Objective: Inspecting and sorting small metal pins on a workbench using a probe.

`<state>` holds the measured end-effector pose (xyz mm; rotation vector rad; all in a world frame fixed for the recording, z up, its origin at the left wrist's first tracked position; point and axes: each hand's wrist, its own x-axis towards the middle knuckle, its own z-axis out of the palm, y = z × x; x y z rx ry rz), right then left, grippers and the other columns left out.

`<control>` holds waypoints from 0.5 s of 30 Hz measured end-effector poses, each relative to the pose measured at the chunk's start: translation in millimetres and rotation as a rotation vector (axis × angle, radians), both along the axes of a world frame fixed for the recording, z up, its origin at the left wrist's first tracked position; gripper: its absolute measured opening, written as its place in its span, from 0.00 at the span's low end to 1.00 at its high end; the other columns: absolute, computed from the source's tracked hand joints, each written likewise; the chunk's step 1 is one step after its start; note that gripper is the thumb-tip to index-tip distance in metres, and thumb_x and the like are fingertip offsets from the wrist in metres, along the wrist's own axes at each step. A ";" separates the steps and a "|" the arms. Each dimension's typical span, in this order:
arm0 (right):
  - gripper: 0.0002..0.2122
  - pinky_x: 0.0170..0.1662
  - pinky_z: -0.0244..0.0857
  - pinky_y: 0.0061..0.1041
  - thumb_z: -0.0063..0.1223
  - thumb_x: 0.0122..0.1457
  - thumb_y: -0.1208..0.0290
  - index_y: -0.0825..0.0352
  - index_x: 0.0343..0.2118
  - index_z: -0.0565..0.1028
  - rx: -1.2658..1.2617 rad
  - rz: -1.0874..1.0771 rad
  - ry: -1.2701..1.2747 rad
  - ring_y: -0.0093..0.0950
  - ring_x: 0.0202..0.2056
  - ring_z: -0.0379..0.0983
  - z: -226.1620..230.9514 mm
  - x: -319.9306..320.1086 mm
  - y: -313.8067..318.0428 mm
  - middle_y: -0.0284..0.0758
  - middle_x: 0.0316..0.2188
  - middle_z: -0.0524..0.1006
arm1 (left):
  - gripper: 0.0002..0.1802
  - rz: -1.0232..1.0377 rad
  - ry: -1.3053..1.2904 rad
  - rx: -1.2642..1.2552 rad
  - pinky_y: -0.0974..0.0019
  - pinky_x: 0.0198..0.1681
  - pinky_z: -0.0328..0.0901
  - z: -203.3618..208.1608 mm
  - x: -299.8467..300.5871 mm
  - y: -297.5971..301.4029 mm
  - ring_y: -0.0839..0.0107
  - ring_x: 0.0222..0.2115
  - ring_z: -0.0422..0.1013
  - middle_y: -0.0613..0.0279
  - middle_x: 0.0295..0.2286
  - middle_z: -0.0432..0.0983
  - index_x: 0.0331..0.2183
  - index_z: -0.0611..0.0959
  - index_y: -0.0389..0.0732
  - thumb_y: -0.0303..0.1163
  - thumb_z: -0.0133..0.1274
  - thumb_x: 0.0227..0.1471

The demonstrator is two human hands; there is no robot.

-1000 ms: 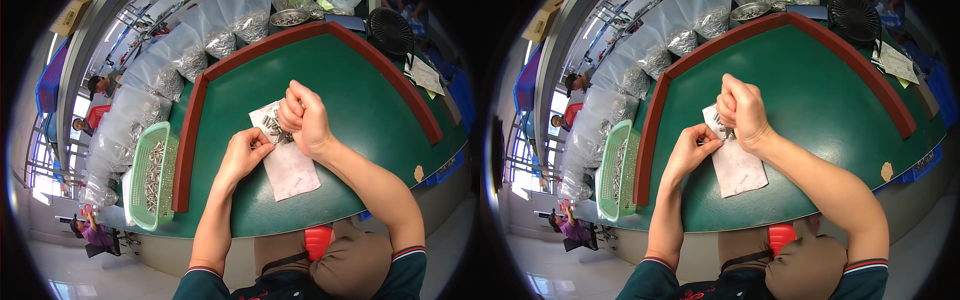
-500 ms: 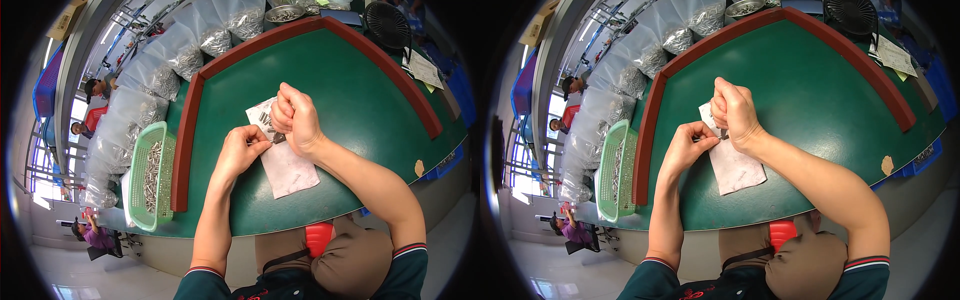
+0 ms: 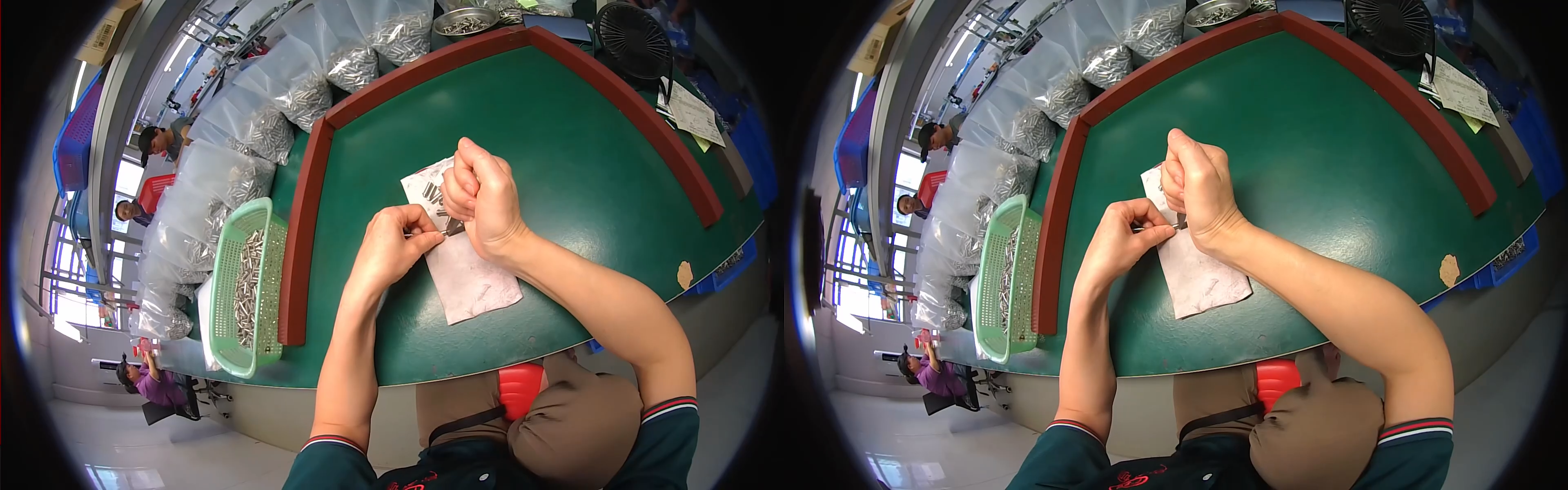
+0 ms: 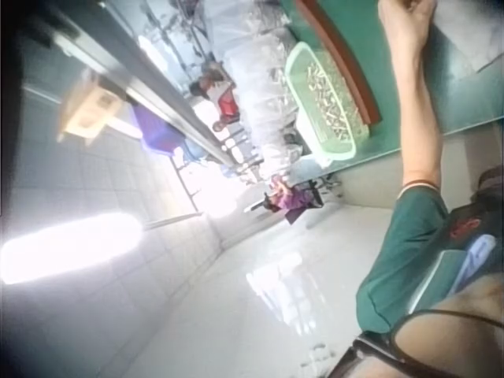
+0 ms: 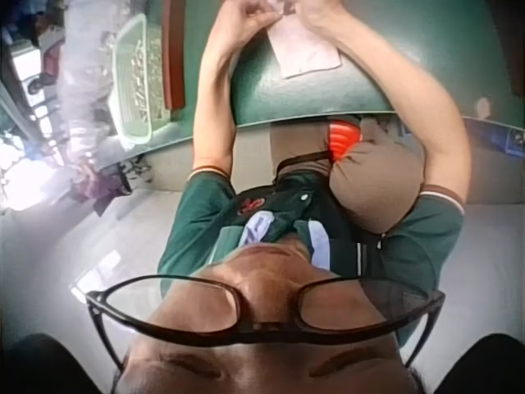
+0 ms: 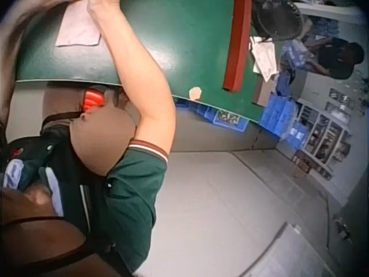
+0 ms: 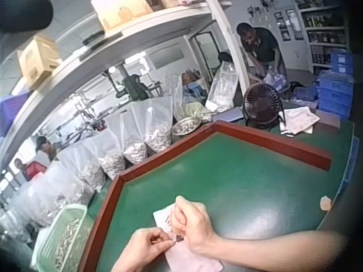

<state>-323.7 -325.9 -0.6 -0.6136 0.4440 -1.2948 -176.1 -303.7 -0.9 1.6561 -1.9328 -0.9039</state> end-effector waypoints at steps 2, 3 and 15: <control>0.19 0.13 0.38 0.18 0.36 0.57 0.62 0.60 0.10 0.54 -0.002 -0.006 0.004 0.15 0.09 0.43 -0.8 1.3 0.5 0.25 0.06 0.52 | 0.08 0.000 -0.001 0.014 0.70 0.21 0.59 1.4 0.3 -0.5 0.77 0.16 0.63 0.63 0.13 0.68 0.17 0.75 0.33 0.25 0.58 0.35; 0.19 0.13 0.38 0.18 0.36 0.57 0.62 0.60 0.10 0.54 -0.004 -0.013 0.007 0.15 0.09 0.43 -0.8 2.1 0.9 0.25 0.06 0.52 | 0.08 -0.001 -0.002 0.028 0.70 0.21 0.59 2.0 0.4 -0.7 0.77 0.16 0.63 0.63 0.13 0.68 0.17 0.75 0.33 0.25 0.58 0.35; 0.19 0.13 0.38 0.19 0.38 0.56 0.65 0.61 0.09 0.54 -0.025 0.028 0.044 0.14 0.10 0.45 3.7 6.5 -1.6 0.24 0.07 0.52 | 0.08 0.006 0.025 0.003 0.70 0.21 0.59 1.8 2.9 -0.5 0.77 0.16 0.63 0.63 0.13 0.68 0.17 0.75 0.32 0.25 0.57 0.35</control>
